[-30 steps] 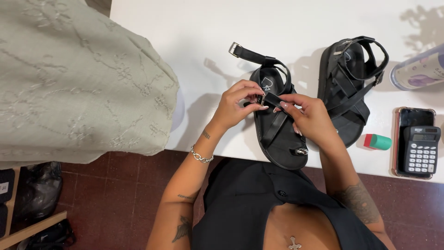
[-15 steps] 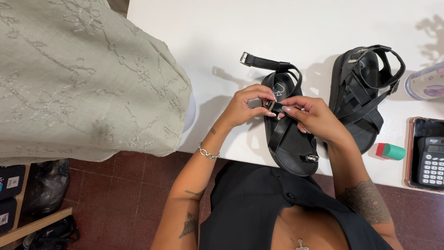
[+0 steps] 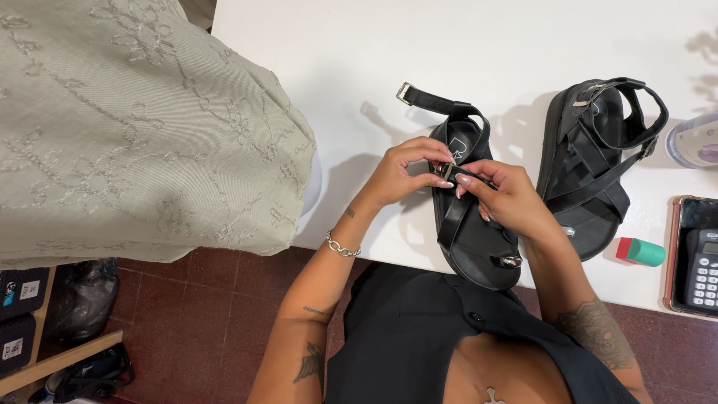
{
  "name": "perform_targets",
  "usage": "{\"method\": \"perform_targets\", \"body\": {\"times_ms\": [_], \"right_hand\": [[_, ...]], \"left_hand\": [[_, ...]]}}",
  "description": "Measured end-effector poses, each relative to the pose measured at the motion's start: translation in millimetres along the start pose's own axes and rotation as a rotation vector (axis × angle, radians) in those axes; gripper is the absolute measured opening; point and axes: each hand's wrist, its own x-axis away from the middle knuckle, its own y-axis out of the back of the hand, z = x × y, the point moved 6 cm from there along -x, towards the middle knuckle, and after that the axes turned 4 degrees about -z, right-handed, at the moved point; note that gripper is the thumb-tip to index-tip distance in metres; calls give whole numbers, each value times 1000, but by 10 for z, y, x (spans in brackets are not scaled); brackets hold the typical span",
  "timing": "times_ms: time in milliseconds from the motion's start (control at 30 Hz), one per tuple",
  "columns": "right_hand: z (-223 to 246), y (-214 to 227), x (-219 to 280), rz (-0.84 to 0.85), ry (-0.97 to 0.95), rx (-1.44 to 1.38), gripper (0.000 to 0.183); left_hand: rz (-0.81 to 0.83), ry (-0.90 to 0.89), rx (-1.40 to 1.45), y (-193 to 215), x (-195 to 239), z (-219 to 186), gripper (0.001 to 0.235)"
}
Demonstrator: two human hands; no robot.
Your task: Adjusting and buckling the straps of black sandals on a checkout counter, then using a calculator.
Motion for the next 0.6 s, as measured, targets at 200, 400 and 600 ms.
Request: {"method": "perform_targets", "body": {"times_ms": [200,400,600], "right_hand": [[-40,-70,30,-19,0,-32,20],[86,-94,10,-12,50,11,20],[205,-58,68,-34,91,211,21]], "left_hand": [[-17,-10,-17,-5,17,65,35],[8,32,-23,-2,37,27,40],[-111,22,21,-11,101,-57,18]]}}
